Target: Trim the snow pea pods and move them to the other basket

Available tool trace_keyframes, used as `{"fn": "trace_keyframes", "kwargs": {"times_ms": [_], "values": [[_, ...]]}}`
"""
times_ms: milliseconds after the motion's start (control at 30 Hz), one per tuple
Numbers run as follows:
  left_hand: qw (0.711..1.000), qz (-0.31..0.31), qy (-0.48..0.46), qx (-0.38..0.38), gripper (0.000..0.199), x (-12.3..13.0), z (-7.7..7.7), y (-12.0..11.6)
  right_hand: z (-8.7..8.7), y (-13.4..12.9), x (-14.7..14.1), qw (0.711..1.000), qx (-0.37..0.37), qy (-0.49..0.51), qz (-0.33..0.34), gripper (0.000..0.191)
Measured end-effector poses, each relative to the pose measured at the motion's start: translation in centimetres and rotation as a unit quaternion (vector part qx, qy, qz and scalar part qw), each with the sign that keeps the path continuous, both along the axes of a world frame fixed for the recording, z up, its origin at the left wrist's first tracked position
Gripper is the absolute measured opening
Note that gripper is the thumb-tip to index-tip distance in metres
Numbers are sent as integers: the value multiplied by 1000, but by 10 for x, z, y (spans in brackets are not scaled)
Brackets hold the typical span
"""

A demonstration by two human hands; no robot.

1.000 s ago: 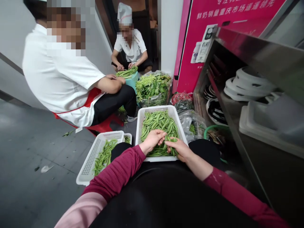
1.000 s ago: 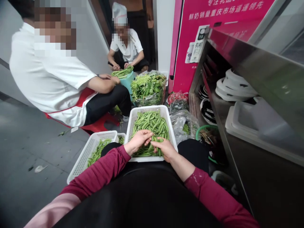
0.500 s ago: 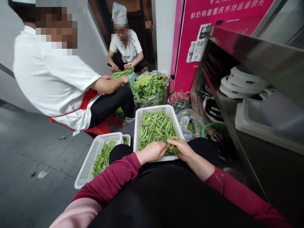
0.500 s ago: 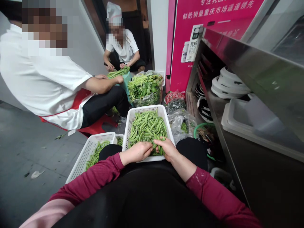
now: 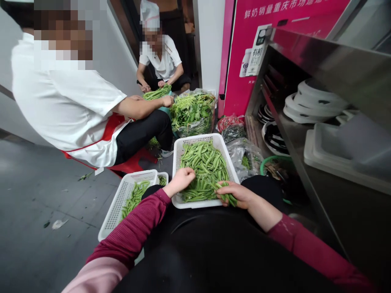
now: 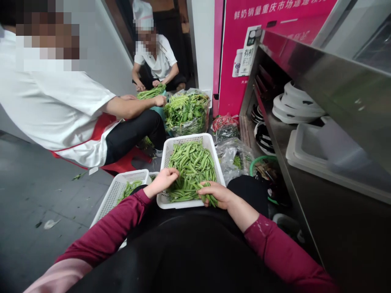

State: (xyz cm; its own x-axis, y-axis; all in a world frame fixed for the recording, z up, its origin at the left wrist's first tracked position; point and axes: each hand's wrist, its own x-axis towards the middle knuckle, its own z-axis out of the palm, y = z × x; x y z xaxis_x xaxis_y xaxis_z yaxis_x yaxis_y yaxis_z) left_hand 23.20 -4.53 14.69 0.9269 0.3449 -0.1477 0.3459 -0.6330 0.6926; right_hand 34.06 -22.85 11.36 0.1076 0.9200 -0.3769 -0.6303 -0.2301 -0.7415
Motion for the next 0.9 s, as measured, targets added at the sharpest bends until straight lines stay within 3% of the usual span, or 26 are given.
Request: {"fn": "trace_keyframes", "kwargs": {"times_ms": [33, 100, 267, 333, 433, 500, 567, 667, 733, 767, 833, 900], "values": [[999, 18, -4, 34, 22, 0, -1, 4, 0, -1, 0, 1000, 2, 11, 4, 16], [994, -9, -21, 104, 23, -2, -1, 1, -1, -2, 0, 1000, 3, 26, 14, 14], [941, -205, -2, 267, 33, -5, 6, -34, -1, -3, 0, 999, 11, 30, 30, 12], [916, -253, 29, 309, 29, -3, 11, -42, -1, -5, 5, 999, 11, 26, 36, 13], [905, -275, 22, 324, 28, 3, 18, -41, 4, -6, 18, 998, 10, -1, 57, 14], [907, -293, 13, 304, 26, 9, 23, -36, 10, -4, 26, 995, 9, -69, 76, 17], [914, -306, 21, 264, 20, 15, 30, -31, 20, 0, 30, 975, 1, -200, 97, 22], [943, -295, 33, 151, 12, 24, 41, -28, 39, 7, 26, 893, 10, -442, 80, 21], [967, -253, 14, 35, 14, 27, 43, -28, 50, 12, 21, 841, 36, -540, 17, 13], [975, -219, 0, -21, 17, 27, 40, -29, 53, 14, 19, 831, 46, -554, -22, 10], [986, -137, -23, -97, 24, 24, 27, -29, 51, 16, 18, 849, 55, -512, -121, 10], [993, -70, -23, -87, 27, 17, 7, -27, 41, 15, 26, 875, 51, -395, -276, 13]]}}
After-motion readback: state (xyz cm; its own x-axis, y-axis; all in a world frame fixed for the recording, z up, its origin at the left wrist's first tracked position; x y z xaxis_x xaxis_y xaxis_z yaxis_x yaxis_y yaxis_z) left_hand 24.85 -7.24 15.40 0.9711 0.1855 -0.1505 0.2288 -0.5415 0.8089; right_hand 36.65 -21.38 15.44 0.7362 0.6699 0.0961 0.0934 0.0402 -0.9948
